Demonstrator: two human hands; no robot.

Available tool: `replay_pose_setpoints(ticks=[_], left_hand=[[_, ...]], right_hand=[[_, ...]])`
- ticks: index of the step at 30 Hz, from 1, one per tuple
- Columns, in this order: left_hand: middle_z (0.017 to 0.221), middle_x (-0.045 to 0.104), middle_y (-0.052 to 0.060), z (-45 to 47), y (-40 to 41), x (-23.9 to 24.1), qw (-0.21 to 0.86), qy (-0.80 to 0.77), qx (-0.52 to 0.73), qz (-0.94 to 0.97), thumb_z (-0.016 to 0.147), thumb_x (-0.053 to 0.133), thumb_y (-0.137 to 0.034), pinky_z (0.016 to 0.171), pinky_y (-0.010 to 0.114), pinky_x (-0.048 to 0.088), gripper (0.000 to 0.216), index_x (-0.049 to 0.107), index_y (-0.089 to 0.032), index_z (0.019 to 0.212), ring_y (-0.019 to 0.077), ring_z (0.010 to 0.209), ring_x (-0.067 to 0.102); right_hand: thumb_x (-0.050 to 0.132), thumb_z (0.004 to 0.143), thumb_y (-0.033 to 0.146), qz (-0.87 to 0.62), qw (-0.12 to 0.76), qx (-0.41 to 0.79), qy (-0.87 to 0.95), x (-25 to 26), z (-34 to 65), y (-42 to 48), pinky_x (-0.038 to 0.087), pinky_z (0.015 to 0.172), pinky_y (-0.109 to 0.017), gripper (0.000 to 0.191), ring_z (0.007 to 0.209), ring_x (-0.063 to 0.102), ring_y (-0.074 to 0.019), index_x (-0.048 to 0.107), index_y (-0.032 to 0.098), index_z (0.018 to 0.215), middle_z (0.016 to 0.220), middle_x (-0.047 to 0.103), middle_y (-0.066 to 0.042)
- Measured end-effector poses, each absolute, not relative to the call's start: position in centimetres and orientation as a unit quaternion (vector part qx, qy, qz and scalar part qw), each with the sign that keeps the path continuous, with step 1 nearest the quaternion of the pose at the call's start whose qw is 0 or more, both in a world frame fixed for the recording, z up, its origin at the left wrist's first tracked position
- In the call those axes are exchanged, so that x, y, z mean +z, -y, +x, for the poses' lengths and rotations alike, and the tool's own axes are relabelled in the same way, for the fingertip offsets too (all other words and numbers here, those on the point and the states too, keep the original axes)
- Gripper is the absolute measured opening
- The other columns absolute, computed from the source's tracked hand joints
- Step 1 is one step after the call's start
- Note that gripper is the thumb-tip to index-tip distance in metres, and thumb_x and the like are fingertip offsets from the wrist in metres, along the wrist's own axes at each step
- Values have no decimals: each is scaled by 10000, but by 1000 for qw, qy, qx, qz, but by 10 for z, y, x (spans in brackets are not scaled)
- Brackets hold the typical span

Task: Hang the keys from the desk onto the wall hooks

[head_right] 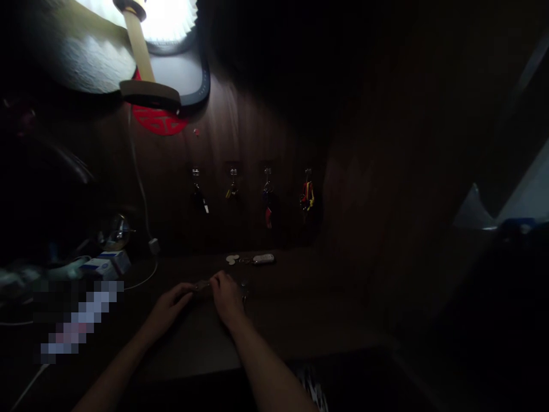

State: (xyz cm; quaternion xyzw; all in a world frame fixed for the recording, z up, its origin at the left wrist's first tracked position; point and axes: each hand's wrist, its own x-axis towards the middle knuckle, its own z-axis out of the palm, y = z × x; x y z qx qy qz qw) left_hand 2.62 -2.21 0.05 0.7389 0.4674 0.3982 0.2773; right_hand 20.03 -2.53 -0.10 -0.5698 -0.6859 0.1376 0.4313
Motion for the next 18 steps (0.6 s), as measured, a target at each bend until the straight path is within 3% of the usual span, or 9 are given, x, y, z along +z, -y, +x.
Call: replay_pose_setpoints(ticks=[6,8,12,18], left_hand=[[890,701,16,25,20,2,294,-484,401,720,741,529,-428,823,311,482,264,634,-219,863,202,878,637],[890,700,27,24,17,1,301,-494,417,701,731,534,-443,828,318,479,277,634,-212,848,210,886,634],[897,695,29,22,14,0,308,-497,423,692,734,536,-450,833,323,478,289,637,-207,854,212,891,628],[882,698,10,23,17,1,326,-453,379,738,774,505,-417,823,290,473,274,659,-213,871,188,871,628]], right_hand=[[400,901,223,-592,384,109,700,-6,197,22,400,721,-275,195,824,591,-180,587,216,842,835,649,-39],[446,873,193,-578,379,98,716,-7,197,24,407,784,-309,159,903,578,-201,599,214,913,909,655,-50],[477,858,140,-497,416,94,756,-6,198,29,387,907,-345,281,1028,535,-191,575,243,1100,1070,628,-36],[490,884,168,-419,430,75,796,-6,197,30,420,851,-313,222,936,543,-169,625,261,1033,961,631,-26]])
